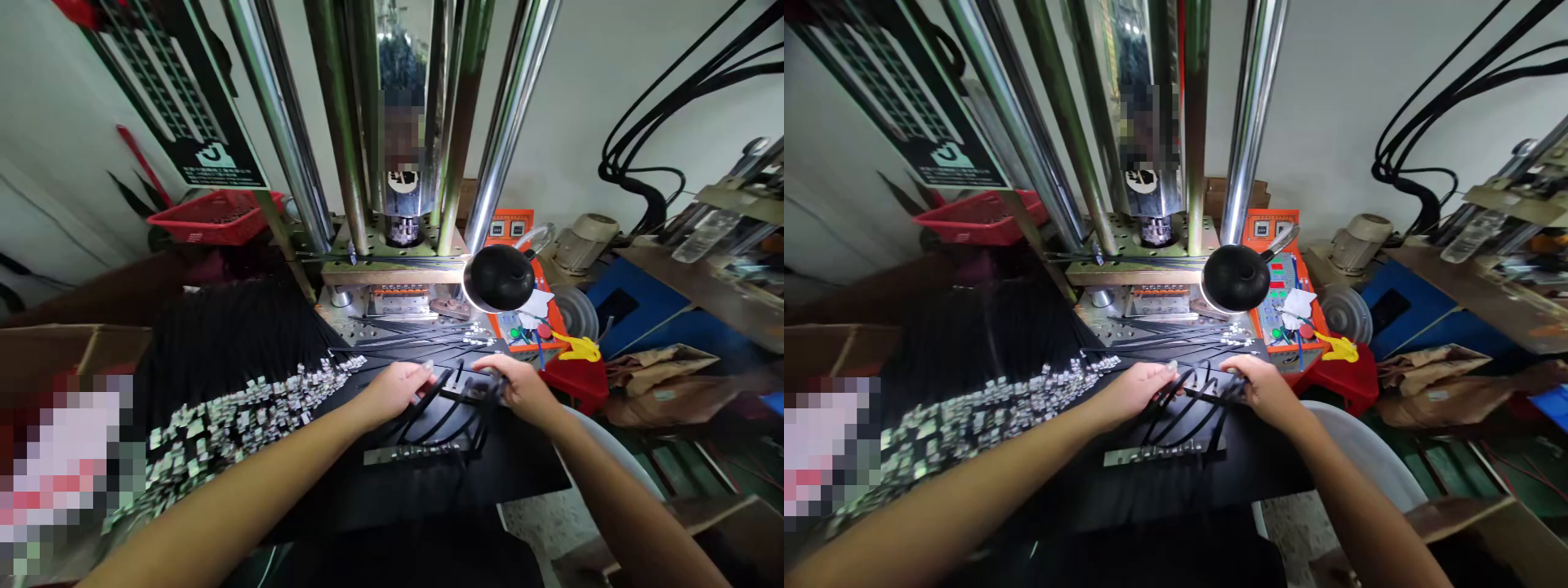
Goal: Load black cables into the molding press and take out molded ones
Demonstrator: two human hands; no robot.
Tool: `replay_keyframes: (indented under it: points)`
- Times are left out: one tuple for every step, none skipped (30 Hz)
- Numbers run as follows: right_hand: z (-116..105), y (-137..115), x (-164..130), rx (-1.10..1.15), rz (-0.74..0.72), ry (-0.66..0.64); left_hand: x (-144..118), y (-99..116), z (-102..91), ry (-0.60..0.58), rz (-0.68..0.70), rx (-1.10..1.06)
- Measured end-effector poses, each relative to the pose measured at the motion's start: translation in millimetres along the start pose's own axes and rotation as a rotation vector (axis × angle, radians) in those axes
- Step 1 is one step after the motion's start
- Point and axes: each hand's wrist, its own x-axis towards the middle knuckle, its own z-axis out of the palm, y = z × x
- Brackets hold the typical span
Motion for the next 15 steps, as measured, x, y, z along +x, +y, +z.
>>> replay_keyframes:
  points:
    - [-1.9, -3.2, 2.9, -0.017, 0.016, -0.036, -3.8, -0.4, 2.4, -0.04, -0.062, -0.199]
    - [-1.4, -6.8, 5.9, -0.055, 0.014, -0.085, -6.8, 0.2, 5.4, -0.079, -0.125, -0.403]
    - [1.7, -10.6, 9.7, -0.116, 0.006, -0.137, -9.0, 1.7, 8.9, -0.123, -0.179, -0.584]
    - [7.2, -14.5, 14.5, -0.196, -0.004, -0.168, -10.5, 4.4, 12.3, -0.178, -0.215, -0.717]
    - [14.1, -18.2, 20.1, -0.286, -0.016, -0.171, -11.6, 8.0, 15.3, -0.243, -0.226, -0.791]
    - [21.4, -21.2, 26.4, -0.369, -0.03, -0.145, -12.6, 12.3, 17.2, -0.318, -0.218, -0.842]
    - [27.7, -23.5, 33.1, -0.431, -0.051, -0.096, -13.8, 16.9, 17.4, -0.395, -0.196, -0.889]
    - [31.8, -24.9, 39.9, -0.463, -0.084, -0.035, -15.2, 21.2, 15.7, -0.46, -0.163, -0.938]
    - [33.1, -25.4, 46.5, -0.467, -0.122, 0.033, -16.7, 24.9, 11.4, -0.508, -0.129, -0.983]
    - [31.3, -25.2, 52.9, -0.457, -0.149, 0.101, -17.8, 27.6, 4.7, -0.529, -0.1, -1.013]
    - [26.9, -24.3, 59.2, -0.45, -0.147, 0.163, -18.3, 29.0, -4.4, -0.525, -0.078, -1.014]
    - [20.6, -22.7, 65.6, -0.459, -0.106, 0.211, -17.8, 28.7, -15.5, -0.498, -0.061, -0.972]
    - [13.6, -20.4, 72.0, -0.495, -0.029, 0.22, -16.2, 26.7, -27.9, -0.437, -0.047, -0.88]
    - [7.1, -17.4, 78.3, -0.548, 0.069, 0.194, -13.9, 22.7, -41.0, -0.338, -0.039, -0.726]
    - [2.0, -13.7, 83.9, -0.603, 0.163, 0.137, -11.4, 16.7, -53.9, -0.193, -0.044, -0.528]
